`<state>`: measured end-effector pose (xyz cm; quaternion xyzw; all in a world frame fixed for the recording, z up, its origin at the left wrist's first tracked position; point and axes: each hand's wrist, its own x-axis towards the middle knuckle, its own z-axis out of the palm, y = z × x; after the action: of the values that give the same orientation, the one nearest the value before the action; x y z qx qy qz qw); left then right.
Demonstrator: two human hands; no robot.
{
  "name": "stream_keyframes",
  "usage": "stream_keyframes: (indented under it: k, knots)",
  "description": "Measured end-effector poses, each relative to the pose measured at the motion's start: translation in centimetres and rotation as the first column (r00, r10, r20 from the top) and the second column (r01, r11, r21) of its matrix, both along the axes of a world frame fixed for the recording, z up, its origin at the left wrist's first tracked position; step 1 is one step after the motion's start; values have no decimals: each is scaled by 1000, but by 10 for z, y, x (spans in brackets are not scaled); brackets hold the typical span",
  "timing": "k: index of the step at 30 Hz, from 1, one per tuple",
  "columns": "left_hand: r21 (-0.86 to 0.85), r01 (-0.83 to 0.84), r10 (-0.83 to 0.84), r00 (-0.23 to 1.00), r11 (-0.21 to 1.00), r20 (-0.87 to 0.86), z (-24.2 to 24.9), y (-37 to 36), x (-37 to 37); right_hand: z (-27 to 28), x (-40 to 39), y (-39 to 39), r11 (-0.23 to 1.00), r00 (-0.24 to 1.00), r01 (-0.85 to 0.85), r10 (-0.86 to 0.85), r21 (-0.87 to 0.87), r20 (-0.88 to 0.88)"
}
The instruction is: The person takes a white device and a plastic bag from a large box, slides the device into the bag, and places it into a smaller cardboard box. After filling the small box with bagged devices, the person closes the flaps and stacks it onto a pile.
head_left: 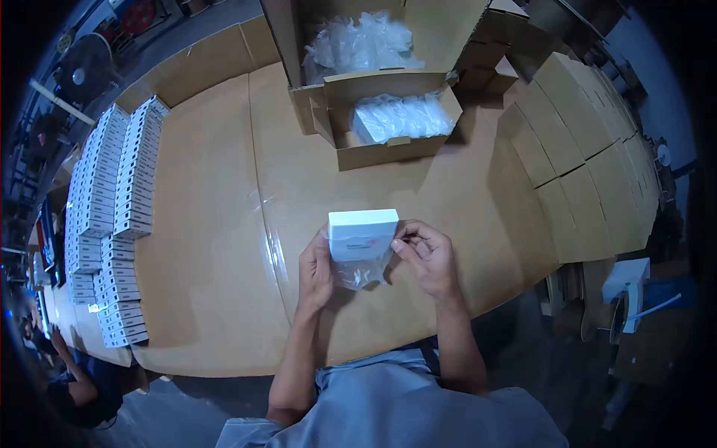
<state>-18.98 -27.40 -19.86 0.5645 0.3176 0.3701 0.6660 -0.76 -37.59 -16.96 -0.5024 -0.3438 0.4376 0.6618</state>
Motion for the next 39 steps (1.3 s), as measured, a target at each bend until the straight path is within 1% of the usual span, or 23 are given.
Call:
stream_keyframes:
  k: [1, 4, 5, 6, 8, 9, 11, 12, 15, 16, 18, 19, 21, 22, 23, 25, 26, 29, 30, 31, 33, 36, 39]
  knots:
    - [42, 5, -5, 1000, 999, 1, -1, 0, -1, 2, -1, 0, 1000, 1000, 3, -3, 21, 27]
    - [144, -56, 60, 998, 988, -20, 3, -1, 4, 5, -2, 1, 993, 990, -3, -14, 116, 143]
    - [177, -44, 46, 999, 983, -9, 8, 0, 4, 6, -1, 1, 988, 982, -7, -21, 151, 187]
    - [210, -32, 33, 999, 977, 1, 15, 2, 4, 11, -3, 3, 987, 979, 4, -37, 161, 199]
    - [266, -26, 18, 999, 964, 33, 18, 4, 6, 14, -3, 1, 984, 983, -19, -14, 175, 185]
    - [246, -24, 8, 998, 969, 66, 14, 5, 6, 15, -2, 2, 983, 984, -34, 1, 183, 178]
    - [205, -15, -13, 991, 979, 132, 6, 4, 5, 14, -4, 4, 979, 996, -21, 3, 204, 89]
    - [119, -29, 8, 985, 993, 171, 5, 2, 5, 14, -5, 5, 977, 999, -11, 2, 213, 44]
    - [72, -95, 80, 978, 993, 191, 10, -3, 12, 7, -5, 7, 959, 1000, -10, 11, 282, -4]
    - [69, -69, 53, 975, 995, 217, 11, -4, 13, 14, -8, 9, 972, 997, 15, -33, 236, 70]
    - [65, -19, 1, 963, 998, 269, 13, -5, 16, 8, -8, 8, 995, 997, 22, -29, 99, 76]
    - [64, -8, -9, 968, 998, 252, 17, -5, 16, 3, -10, 7, 999, 997, 23, -25, 30, 77]
    - [68, 8, -23, 976, 998, 217, 30, -4, 17, -3, -12, 5, 998, 997, 50, -52, 41, 55]
    - [87, 80, -93, 982, 993, 165, 41, -2, 13, -1, -12, 4, 998, 998, 49, -51, 43, 36]
    - [72, 111, -119, 984, 991, 129, 36, -1, 10, 0, -12, 3, 998, 999, 50, -50, 45, 16]
    - [42, 171, -173, 983, 984, 57, 24, 1, 5, 0, -8, 4, 997, 990, 9, -19, 74, 140]
    - [-48, 149, -149, 989, 988, -8, 21, -1, 3, 0, -6, 4, 996, 980, -14, -3, 86, 200]
    - [-131, 109, -112, 994, 985, -17, 29, -3, 1, 9, -3, 4, 999, 980, -16, 24, -41, 198]
    - [-99, 51, -53, 998, 994, -21, 26, -4, 3, 6, -1, 7, 1000, 929, -13, 8, 10, 370]
    - [-128, 26, -30, 999, 991, -29, 26, -6, 5, 6, -1, 5, 999, 968, 2, 7, -34, 250]
    - [-188, -19, 10, 999, 982, -46, 27, -12, 8, 10, -3, 2, 991, 1000, 20, -19, -131, 4]
    - [-228, -101, 97, 995, 968, -30, 30, -15, 17, 3, -5, 8, 957, 956, 289, -290, 37, 51]
    - [-229, -147, 137, 989, 962, -58, 28, -13, 18, 14, -5, 8, 958, 966, 213, -236, 192, 108]
